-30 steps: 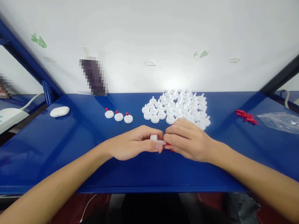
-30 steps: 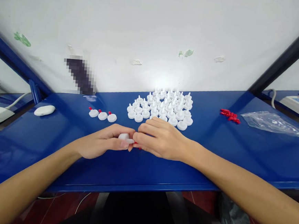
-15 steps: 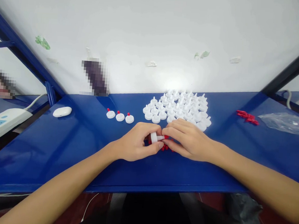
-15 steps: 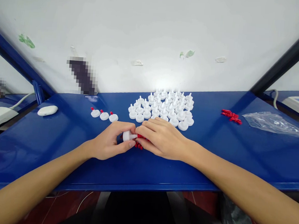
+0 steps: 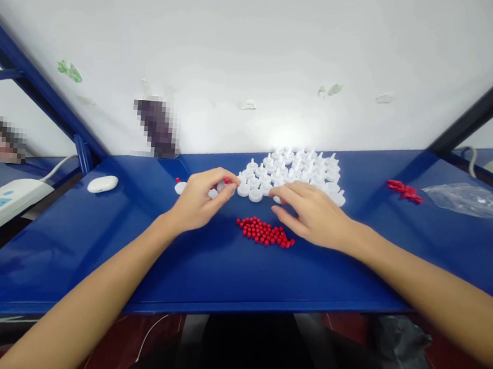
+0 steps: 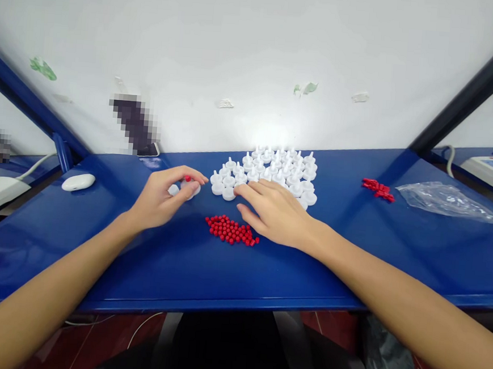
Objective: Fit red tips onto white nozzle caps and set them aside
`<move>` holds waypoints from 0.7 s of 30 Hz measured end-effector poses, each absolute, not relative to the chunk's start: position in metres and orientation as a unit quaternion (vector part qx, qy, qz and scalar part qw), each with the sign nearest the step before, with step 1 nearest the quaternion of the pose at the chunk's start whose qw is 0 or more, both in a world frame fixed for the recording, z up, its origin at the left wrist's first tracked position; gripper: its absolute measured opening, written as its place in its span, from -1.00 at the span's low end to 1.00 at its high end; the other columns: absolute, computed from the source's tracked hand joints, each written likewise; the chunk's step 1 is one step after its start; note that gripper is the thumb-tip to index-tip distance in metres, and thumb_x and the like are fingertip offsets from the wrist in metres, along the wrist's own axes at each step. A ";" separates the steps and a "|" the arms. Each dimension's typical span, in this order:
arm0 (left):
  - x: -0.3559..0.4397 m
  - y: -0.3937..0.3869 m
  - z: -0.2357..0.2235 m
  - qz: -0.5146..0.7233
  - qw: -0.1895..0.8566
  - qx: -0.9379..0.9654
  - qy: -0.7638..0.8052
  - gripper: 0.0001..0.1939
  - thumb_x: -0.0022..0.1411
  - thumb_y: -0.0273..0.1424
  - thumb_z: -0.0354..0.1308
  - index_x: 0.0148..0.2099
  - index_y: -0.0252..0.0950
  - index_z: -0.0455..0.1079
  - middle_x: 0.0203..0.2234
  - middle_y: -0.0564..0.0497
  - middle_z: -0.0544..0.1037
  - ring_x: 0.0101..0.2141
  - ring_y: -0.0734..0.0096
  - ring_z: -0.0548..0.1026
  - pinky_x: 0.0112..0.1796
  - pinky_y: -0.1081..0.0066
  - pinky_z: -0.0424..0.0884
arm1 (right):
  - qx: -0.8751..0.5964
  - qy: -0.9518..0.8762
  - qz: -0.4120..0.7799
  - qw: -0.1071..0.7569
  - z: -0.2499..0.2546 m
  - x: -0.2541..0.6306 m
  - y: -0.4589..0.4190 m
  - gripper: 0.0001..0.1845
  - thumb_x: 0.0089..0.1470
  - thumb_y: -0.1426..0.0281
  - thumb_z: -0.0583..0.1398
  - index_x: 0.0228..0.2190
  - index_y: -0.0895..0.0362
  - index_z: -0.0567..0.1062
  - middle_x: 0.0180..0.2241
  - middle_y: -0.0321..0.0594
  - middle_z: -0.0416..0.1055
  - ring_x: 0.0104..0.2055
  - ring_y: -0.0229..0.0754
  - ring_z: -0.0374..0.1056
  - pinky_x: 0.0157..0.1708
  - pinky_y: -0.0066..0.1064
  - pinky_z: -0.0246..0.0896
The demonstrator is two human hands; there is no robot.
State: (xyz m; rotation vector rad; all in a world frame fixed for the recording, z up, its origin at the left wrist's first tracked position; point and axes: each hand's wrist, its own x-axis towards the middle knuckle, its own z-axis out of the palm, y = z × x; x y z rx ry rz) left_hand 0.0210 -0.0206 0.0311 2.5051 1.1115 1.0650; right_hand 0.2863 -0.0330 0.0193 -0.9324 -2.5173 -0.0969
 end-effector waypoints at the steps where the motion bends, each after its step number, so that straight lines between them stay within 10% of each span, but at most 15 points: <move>1: 0.017 -0.018 0.033 0.357 0.085 0.848 0.383 -0.76 0.37 -0.30 0.02 -0.12 -0.30 0.46 -0.26 -0.02 0.57 -0.28 0.39 0.47 -0.20 0.38 0.36 | -0.356 -0.907 -0.031 0.222 0.020 0.287 -0.032 -0.76 0.28 0.34 0.04 -0.10 0.16 0.39 -0.36 -0.18 0.46 -0.33 -0.13 0.34 -0.19 -0.26 0.11; 11: -0.041 0.000 0.070 0.177 0.082 0.837 0.511 -0.62 0.27 -0.09 0.08 -0.17 -0.24 0.57 -0.41 -0.01 0.45 -0.44 0.40 0.40 -0.42 0.40 0.31 | -0.376 -0.894 0.019 0.241 0.017 0.274 -0.030 -0.77 0.26 0.37 0.01 -0.28 0.16 0.45 -0.70 -0.43 0.17 -0.62 -0.29 0.05 -0.20 -0.27 0.19; 15: -0.057 -0.001 0.075 0.010 0.185 0.824 0.536 -0.68 0.21 -0.10 0.11 -0.31 -0.21 0.53 -0.56 0.06 0.44 -0.55 0.44 0.33 -0.52 0.44 0.20 | -0.309 -0.914 -0.005 0.263 0.019 0.271 -0.028 -0.68 0.30 0.32 0.00 -0.10 0.21 0.46 -0.21 -0.02 0.45 -0.20 -0.09 0.35 -0.15 -0.26 0.28; 21: -0.042 -0.010 0.070 -0.033 0.182 0.812 0.554 -0.70 0.10 -0.09 0.18 -0.38 -0.23 0.37 -0.55 0.07 0.46 -0.54 0.41 0.36 -0.50 0.41 0.20 | -0.315 -0.934 -0.020 0.168 0.018 0.276 -0.024 -0.44 0.34 0.12 -0.04 0.27 0.06 0.19 0.30 -0.04 0.14 0.34 0.17 -0.02 0.22 0.12 0.00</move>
